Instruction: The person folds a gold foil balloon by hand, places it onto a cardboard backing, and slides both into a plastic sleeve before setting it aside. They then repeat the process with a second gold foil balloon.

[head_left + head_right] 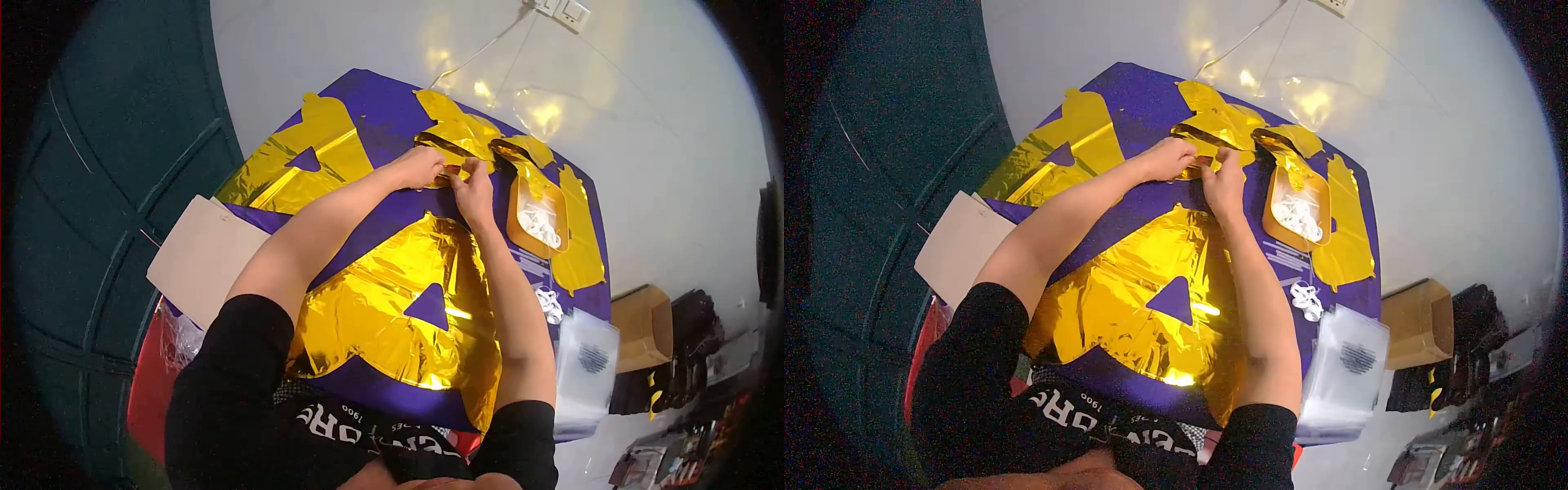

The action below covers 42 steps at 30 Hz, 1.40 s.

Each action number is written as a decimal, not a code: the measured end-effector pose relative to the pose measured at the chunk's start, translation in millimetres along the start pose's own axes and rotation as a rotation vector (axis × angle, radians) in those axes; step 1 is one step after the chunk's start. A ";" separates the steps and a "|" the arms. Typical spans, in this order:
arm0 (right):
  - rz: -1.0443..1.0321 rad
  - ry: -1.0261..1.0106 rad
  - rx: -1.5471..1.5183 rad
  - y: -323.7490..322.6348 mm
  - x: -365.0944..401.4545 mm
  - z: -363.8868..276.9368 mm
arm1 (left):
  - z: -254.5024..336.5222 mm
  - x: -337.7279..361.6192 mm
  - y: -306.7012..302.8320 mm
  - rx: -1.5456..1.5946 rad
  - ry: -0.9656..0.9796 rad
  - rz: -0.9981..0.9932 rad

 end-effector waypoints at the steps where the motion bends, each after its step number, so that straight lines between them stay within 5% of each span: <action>1: -0.053 -0.008 0.009 4.9 -4.0 3.5 | 0.4 -1.0 -0.2 -0.029 0.043 0.001; 5: -0.083 0.134 0.031 3.8 -11.4 3.2 | 11.9 7.4 -22.2 0.122 0.051 0.130; 8: 0.000 0.195 -0.042 -9.6 -19.7 7.6 | -7.5 10.3 -52.2 -0.102 0.154 0.545; 12: -0.048 0.280 -0.275 -14.0 -26.8 25.9 | -33.6 32.8 -75.1 -0.174 -0.534 0.553; 17: -0.186 0.279 -0.405 -17.4 -6.2 15.0 | -25.2 49.4 -4.8 1.156 -1.034 0.190; 20: -0.251 0.118 -0.430 -26.0 20.7 -6.3 | -11.2 47.3 13.9 1.287 -0.983 0.076; 21: -0.267 0.010 -0.321 -31.7 32.1 -15.4 | -3.8 42.3 13.5 1.321 -0.794 0.053; 26: -0.269 -0.285 -0.029 -49.4 78.7 -42.5 | -12.3 50.3 24.3 1.221 -0.827 0.322; 33: -0.355 -0.557 -0.033 -64.2 120.9 -73.1 | -73.5 51.2 32.6 0.836 -0.783 0.429; 42: -0.489 -0.730 0.031 -109.5 180.5 -100.6 | -69.4 40.2 11.2 0.996 -0.695 0.558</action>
Point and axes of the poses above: each hand's wrist, its own x-axis away from the middle knuckle, its own y-axis out of the palm, z = x × y, the point moved 8 cm from there along -x, towards the middle knuckle, and after that the axes turned 12 degrees about y, right-handed, at the moved point
